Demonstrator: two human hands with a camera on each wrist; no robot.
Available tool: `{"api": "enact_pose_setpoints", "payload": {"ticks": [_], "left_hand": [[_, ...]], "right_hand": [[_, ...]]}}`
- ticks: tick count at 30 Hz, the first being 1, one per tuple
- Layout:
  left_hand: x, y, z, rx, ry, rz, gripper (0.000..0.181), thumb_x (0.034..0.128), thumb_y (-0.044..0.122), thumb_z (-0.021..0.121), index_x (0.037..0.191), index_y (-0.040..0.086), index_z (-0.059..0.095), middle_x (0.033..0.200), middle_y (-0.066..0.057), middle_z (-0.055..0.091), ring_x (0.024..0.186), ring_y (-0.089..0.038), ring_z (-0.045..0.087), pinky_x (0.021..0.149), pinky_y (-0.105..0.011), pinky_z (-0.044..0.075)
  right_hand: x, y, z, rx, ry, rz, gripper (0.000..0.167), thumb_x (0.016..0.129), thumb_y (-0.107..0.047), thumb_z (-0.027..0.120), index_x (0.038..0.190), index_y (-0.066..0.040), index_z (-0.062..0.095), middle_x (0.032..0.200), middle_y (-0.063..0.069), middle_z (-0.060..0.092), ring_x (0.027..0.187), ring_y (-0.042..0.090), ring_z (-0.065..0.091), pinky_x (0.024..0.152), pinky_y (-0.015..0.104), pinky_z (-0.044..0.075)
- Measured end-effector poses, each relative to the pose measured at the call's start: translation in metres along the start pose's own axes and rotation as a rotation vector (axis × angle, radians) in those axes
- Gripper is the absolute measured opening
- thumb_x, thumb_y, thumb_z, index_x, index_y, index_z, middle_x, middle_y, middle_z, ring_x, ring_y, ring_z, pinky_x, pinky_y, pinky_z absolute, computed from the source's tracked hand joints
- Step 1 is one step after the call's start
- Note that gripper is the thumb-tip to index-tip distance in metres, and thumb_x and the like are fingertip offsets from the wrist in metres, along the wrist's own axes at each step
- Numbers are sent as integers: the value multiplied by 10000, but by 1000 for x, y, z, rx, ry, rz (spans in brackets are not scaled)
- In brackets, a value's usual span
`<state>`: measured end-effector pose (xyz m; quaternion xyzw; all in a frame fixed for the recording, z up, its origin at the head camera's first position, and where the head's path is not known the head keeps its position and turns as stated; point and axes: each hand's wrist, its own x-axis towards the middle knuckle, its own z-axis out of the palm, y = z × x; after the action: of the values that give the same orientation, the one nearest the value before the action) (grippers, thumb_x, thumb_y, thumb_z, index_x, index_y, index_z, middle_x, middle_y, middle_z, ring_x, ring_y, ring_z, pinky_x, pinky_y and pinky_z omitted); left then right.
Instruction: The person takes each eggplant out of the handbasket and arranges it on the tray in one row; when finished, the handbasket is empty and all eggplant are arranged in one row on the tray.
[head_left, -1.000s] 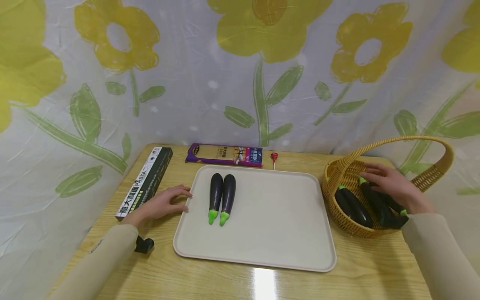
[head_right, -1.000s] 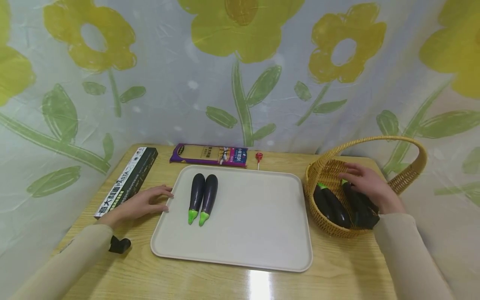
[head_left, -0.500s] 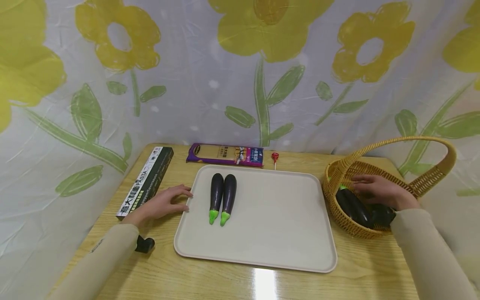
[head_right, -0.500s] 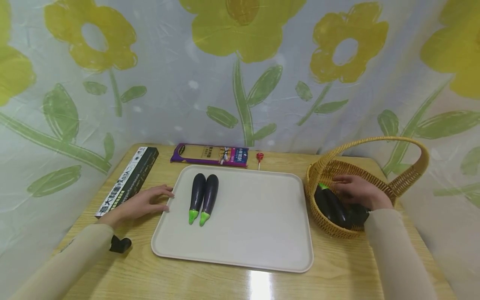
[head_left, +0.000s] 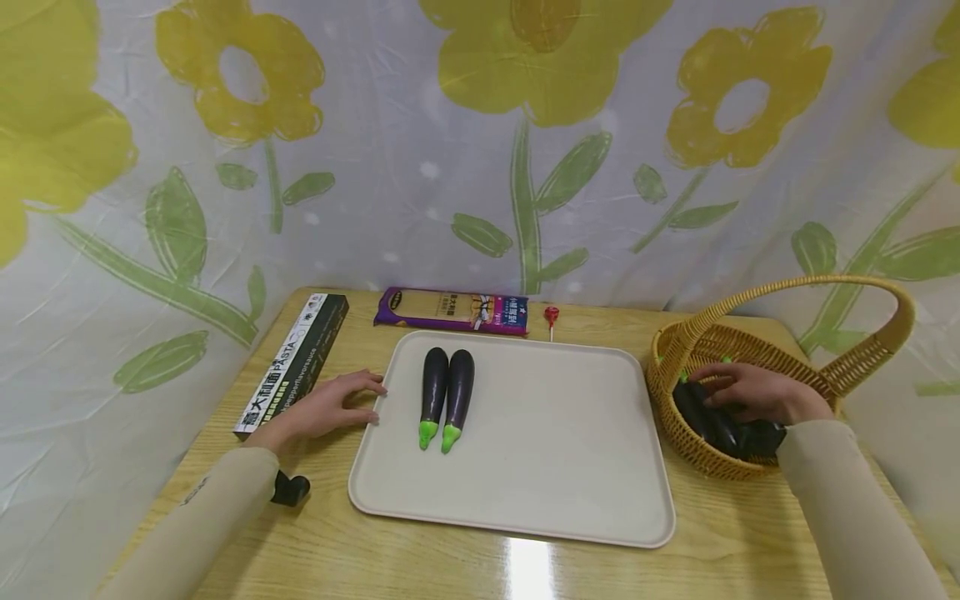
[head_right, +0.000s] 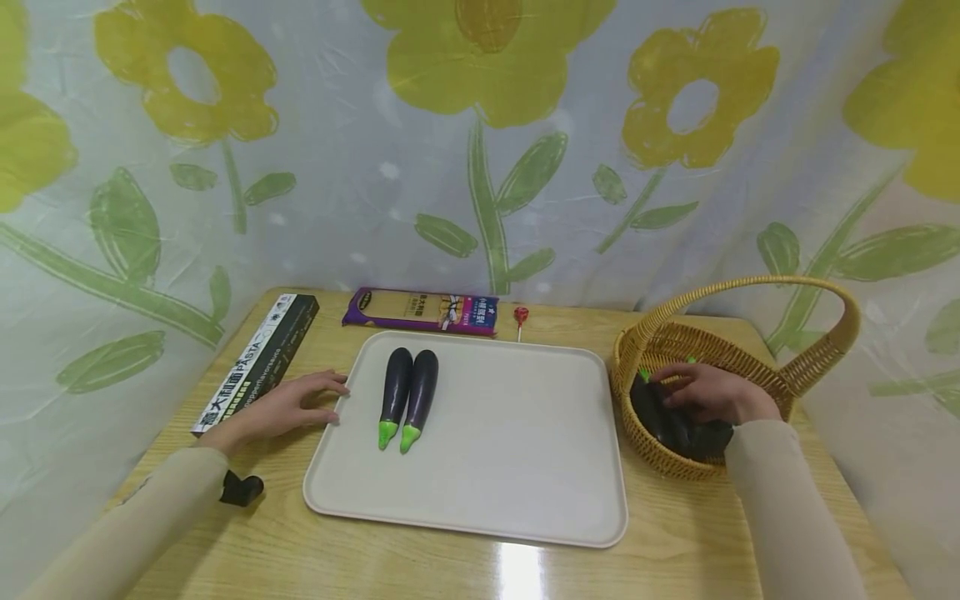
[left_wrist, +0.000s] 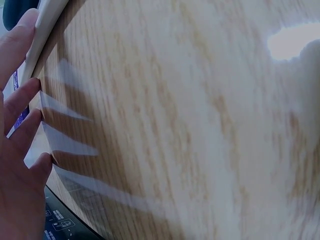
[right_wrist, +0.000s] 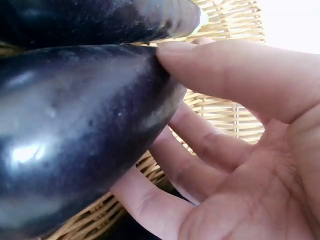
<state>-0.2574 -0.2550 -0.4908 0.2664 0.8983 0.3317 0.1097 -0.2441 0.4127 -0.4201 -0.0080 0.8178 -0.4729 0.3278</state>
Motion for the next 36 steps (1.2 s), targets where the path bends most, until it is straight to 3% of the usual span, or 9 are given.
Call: {"api": "enact_pose_setpoints", "payload": {"ticks": [5,11,14,20,27,32,36], "left_hand": [[0,0,0,-5,-1,-1,411,892,351,718,1250,169,631,1468,-167,455,1420,-433,261,1143,-608,201],[0,0,0,-2,-2,-8,419,895,371,709,1255,173,628,1474,-162,450,1421,-431,258,1140,-612,206],[0,1,-1,-6,-5,-16,412,897,360,710,1254,172,627,1474,-165,448,1422,-434,255,1139,-614,206],[-1,4,-1,-16,-10,-18,406,894,329,720,1250,157,630,1473,-173,448,1422,-432,259,1143,-605,208],[-1,7,-3,-4,-8,8,390,893,297,726,1230,122,637,1449,-201,464,1400,-466,276,1133,-623,209],[-1,7,-3,-2,-11,1,389,896,291,725,1236,125,636,1453,-199,460,1403,-463,273,1134,-623,205],[0,7,-3,-1,-10,-2,394,893,283,728,1239,119,635,1456,-197,458,1403,-459,277,1136,-618,208]], "right_hand": [[-1,-3,0,-70,29,-45,522,974,-121,594,1417,68,395,1454,347,359,1145,258,553,874,412,527],[-1,-6,0,-78,149,-118,574,994,-158,578,1429,129,338,1432,380,363,1019,97,582,796,306,540],[-1,-6,0,-51,140,-109,588,999,-145,566,1452,122,303,1455,386,320,1017,62,584,800,286,542],[0,-4,-1,-82,67,-94,580,979,-123,587,1450,96,328,1442,390,331,1113,183,555,841,310,529],[0,-4,-1,-81,22,-101,545,959,-94,605,1412,98,370,1424,384,363,1008,170,589,800,339,547],[-3,-10,-1,-138,71,-132,552,946,-117,636,1391,111,401,1362,354,453,960,136,594,770,309,550],[-11,-17,1,-203,134,-171,565,948,-156,649,1393,100,413,1356,375,439,1057,229,583,782,310,548]]}}
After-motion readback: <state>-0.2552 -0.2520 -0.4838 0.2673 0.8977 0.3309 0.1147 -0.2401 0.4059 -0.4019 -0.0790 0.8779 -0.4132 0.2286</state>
